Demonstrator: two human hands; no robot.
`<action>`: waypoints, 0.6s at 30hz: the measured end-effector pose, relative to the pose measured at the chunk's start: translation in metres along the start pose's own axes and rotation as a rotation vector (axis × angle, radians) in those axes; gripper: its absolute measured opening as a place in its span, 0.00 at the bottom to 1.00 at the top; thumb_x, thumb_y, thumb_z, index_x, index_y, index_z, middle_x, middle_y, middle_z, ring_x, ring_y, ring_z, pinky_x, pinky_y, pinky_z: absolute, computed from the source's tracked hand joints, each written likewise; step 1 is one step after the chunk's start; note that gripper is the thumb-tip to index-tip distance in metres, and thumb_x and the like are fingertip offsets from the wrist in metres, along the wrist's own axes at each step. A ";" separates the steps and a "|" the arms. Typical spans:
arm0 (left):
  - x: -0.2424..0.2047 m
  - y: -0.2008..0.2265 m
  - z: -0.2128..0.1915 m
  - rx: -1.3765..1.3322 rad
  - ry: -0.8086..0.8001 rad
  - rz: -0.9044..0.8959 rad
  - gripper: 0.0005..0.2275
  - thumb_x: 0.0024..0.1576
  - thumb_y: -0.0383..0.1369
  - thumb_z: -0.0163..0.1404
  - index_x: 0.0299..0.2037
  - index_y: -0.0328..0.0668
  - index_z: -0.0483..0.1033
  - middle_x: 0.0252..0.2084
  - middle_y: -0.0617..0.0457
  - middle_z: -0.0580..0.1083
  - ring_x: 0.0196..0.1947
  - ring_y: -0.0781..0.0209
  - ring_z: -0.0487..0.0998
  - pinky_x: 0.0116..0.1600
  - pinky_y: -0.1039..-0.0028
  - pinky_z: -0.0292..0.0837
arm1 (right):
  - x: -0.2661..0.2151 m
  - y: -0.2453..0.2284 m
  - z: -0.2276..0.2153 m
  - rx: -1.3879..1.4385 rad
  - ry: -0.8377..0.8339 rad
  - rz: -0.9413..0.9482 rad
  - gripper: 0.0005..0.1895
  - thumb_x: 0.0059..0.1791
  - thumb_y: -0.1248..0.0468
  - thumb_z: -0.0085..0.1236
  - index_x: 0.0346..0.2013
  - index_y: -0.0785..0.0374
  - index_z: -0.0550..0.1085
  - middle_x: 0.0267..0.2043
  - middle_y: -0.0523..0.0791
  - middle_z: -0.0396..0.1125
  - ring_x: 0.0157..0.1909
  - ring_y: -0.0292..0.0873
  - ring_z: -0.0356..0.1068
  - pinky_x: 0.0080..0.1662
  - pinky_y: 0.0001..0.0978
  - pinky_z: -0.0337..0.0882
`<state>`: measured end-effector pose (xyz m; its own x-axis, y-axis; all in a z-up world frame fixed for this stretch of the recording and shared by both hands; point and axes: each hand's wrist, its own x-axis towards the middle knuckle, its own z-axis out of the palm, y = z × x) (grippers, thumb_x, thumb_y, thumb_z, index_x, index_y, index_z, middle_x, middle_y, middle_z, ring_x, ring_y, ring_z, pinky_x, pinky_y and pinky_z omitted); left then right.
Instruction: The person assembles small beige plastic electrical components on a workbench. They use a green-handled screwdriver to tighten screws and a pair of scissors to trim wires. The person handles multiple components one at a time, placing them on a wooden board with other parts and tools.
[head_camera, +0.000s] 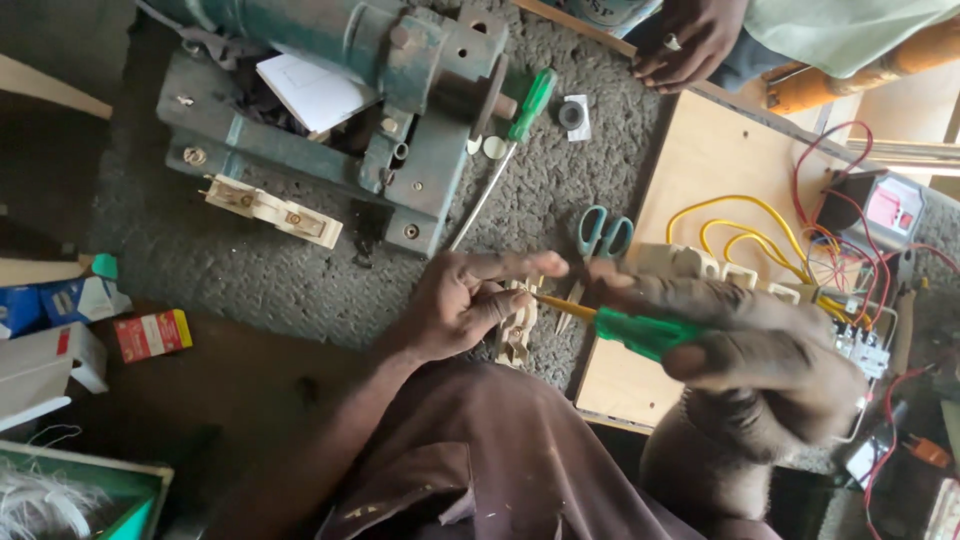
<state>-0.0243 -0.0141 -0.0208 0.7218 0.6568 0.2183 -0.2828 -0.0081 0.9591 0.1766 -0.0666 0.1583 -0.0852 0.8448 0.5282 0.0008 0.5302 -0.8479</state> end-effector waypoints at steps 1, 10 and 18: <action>0.002 0.005 0.001 -0.059 -0.005 0.030 0.15 0.64 0.22 0.52 0.60 0.46 0.76 0.61 0.47 0.78 0.45 0.66 0.85 0.43 0.76 0.86 | -0.005 0.003 0.004 -0.042 0.000 -0.064 0.15 0.53 0.58 0.60 0.50 0.63 0.78 0.47 0.56 0.73 0.52 0.60 0.77 0.50 0.53 0.82; 0.029 0.030 0.012 0.323 -0.020 -0.042 0.07 0.51 0.31 0.68 0.34 0.47 0.82 0.32 0.58 0.83 0.30 0.72 0.82 0.33 0.77 0.78 | -0.007 -0.022 0.040 -0.052 0.319 0.320 0.24 0.46 0.50 0.70 0.51 0.59 0.77 0.46 0.48 0.75 0.54 0.46 0.77 0.59 0.43 0.76; 0.035 0.031 0.018 0.402 0.044 -0.071 0.19 0.38 0.37 0.74 0.30 0.42 0.75 0.31 0.57 0.76 0.28 0.71 0.73 0.30 0.77 0.67 | -0.082 0.054 0.007 -0.533 0.086 0.159 0.11 0.44 0.65 0.70 0.40 0.59 0.80 0.44 0.44 0.75 0.59 0.45 0.71 0.62 0.40 0.71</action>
<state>0.0040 -0.0051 0.0204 0.7001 0.6981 0.1499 0.0425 -0.2504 0.9672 0.1771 -0.1076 0.0694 0.0390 0.9084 0.4164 0.5120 0.3397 -0.7890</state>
